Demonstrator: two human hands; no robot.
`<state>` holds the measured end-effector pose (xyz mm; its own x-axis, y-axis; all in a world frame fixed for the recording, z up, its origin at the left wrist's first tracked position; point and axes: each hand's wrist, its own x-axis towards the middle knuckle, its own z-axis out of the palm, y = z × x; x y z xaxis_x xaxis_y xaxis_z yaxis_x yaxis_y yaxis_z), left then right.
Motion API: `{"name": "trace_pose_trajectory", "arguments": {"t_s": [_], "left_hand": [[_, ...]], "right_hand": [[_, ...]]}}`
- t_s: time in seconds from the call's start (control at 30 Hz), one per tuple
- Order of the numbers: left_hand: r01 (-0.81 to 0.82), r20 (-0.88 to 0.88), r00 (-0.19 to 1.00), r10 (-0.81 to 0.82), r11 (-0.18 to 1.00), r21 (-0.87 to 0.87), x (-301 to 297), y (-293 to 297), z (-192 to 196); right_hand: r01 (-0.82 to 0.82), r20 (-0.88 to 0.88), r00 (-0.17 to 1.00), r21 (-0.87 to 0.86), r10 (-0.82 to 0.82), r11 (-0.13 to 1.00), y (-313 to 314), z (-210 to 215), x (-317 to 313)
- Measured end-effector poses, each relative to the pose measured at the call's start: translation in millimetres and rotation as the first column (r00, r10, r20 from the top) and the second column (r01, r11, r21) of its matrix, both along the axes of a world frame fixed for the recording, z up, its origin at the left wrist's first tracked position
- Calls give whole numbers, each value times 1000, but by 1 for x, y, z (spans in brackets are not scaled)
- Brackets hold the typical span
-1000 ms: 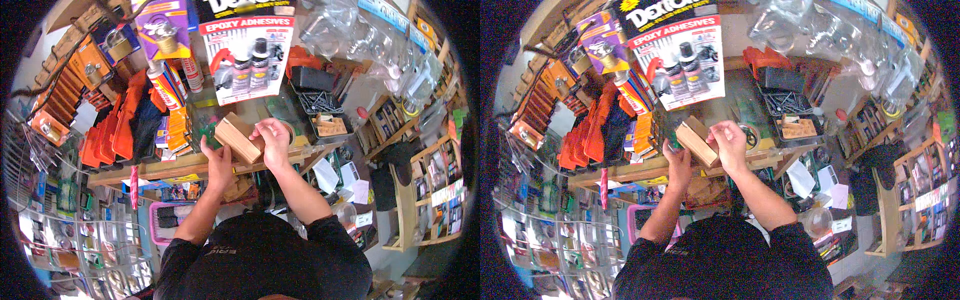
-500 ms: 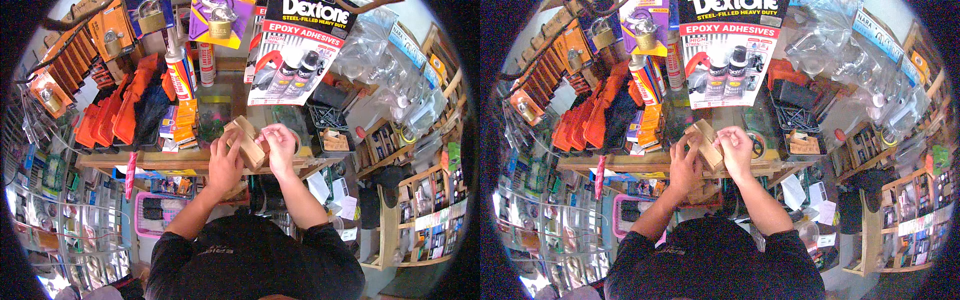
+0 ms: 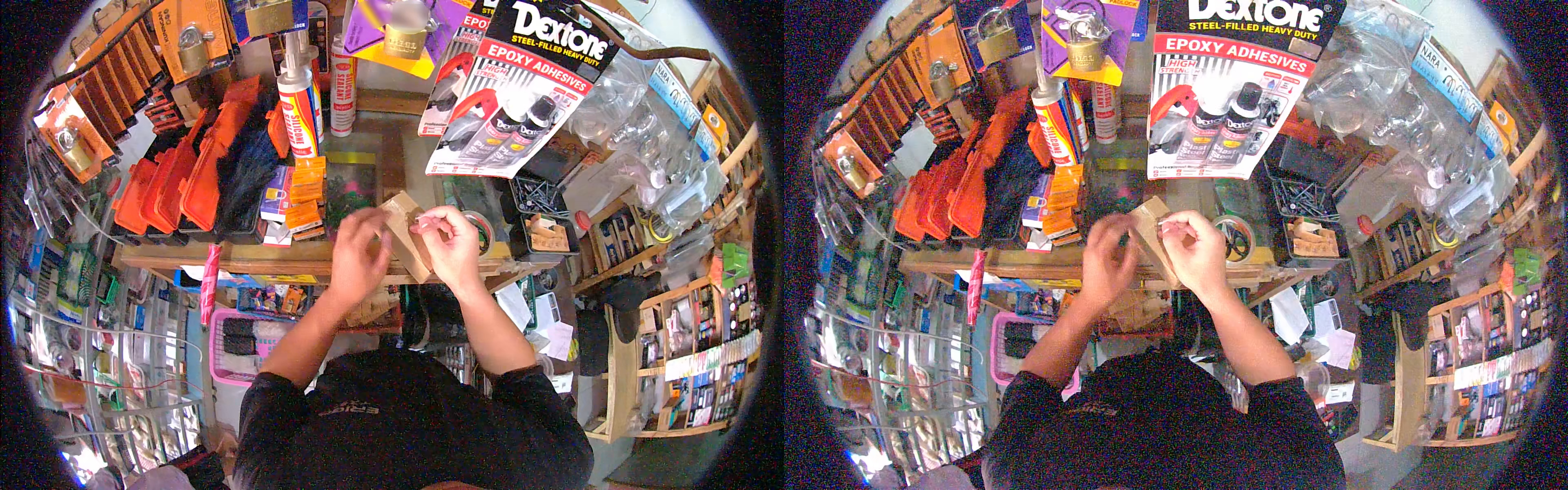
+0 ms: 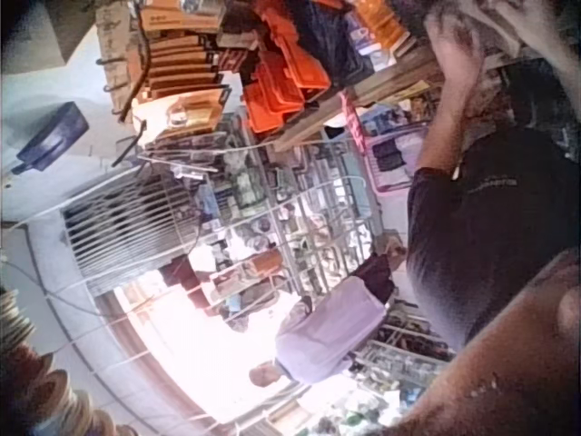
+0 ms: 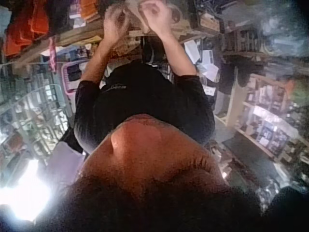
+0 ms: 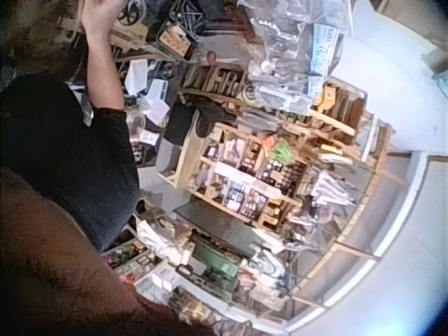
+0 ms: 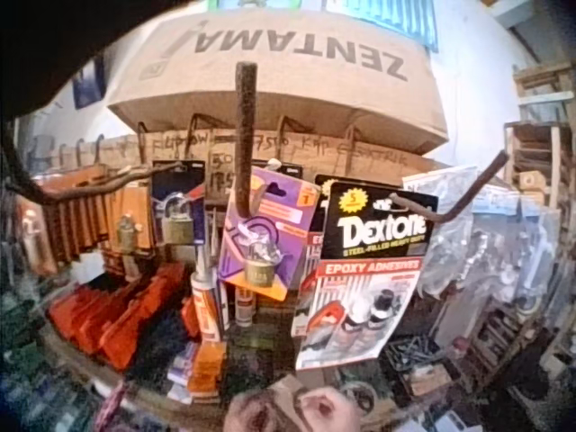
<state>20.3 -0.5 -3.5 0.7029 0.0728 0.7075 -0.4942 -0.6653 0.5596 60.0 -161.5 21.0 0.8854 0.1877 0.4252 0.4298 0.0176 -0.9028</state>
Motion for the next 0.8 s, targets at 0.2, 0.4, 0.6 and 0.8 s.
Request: {"name": "trace_pose_trajectory", "arguments": {"t_s": [0.2, 0.4, 0.6, 0.8], "left_hand": [[-111, -203, 977, 72, 976, -187, 35, 11, 19], [-80, -119, 990, 69, 992, -93, 47, 9, 10], [-41, -172, 985, 33, 998, -44, 41, 4, 17], [29, -185, 983, -15, 997, 74, 42, 7, 10]], "right_hand": [[-20, 39, 999, -107, 24, 994, -3, -2, 2], [7, 2, 1000, -56, -7, 998, -3, -8, 4], [9, -32, 999, -61, -11, 998, -3, -6, 5], [16, -38, 999, -23, -17, 1000, -1, -12, 8]]}}
